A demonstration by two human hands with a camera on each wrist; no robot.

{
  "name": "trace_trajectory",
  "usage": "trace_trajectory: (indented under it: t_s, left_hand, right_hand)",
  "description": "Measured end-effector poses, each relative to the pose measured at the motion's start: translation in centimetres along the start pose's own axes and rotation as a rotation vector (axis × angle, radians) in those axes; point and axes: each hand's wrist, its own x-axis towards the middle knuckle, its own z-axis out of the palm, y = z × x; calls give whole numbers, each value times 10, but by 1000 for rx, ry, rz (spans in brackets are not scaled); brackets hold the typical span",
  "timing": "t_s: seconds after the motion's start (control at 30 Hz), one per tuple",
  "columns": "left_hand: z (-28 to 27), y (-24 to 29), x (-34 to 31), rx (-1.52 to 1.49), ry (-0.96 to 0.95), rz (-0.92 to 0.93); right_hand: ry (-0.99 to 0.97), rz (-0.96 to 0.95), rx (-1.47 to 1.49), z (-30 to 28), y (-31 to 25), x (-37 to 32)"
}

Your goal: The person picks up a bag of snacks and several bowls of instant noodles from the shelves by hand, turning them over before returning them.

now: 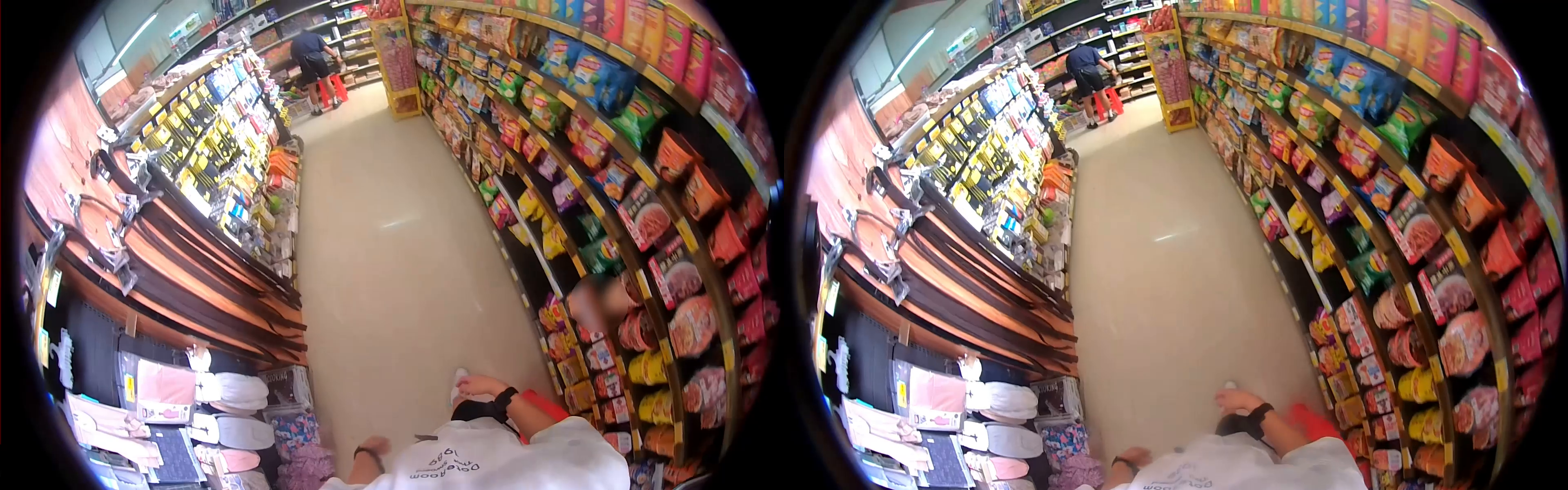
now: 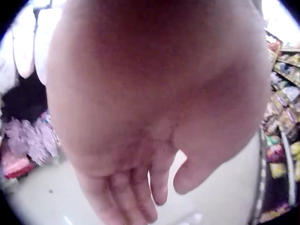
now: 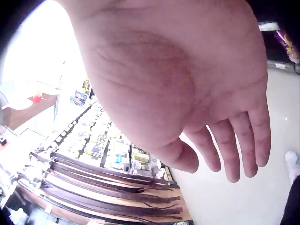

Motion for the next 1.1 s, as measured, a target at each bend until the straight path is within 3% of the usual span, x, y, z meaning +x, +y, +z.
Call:
trace_trajectory:
  t_s: [0.03,0.13,0.23,0.33,0.43,0.53,0.63,0.73,0.87,0.97,1.03,1.1]
  left_hand:
    - [-20,-16,-9,-881,-383,-26]
    - [-68,-13,-17,-1255,-61,-426]
    - [-135,-3,-5,-1212,432,-452]
    - [-196,37,22,-1146,669,-321]
    - [-252,74,54,-1132,610,-244]
    - [-295,69,95,-1296,307,-210]
    - [-343,67,126,-1141,113,-389]
    - [-402,38,164,-1045,54,-454]
    - [-515,29,197,-1080,162,-437]
    - [-616,15,235,-1071,168,-227]
    - [-680,36,246,-894,364,-312]
    - [-743,56,255,-775,416,-242]
  right_hand:
    - [61,-109,-187,-18,-5,14]
    - [19,-55,-209,-79,-12,50]
    - [35,58,-378,-138,-29,82]
    - [95,102,-376,-181,-58,106]
    - [125,111,-18,-206,-82,131]
    - [121,49,-143,-232,-77,175]
    - [131,121,-72,-264,-96,206]
    - [160,227,81,-298,-96,251]
    - [198,213,54,-354,-133,296]
    - [294,188,-31,-404,-180,332]
    - [357,142,-216,-429,-168,365]
    - [366,179,8,-446,-197,379]
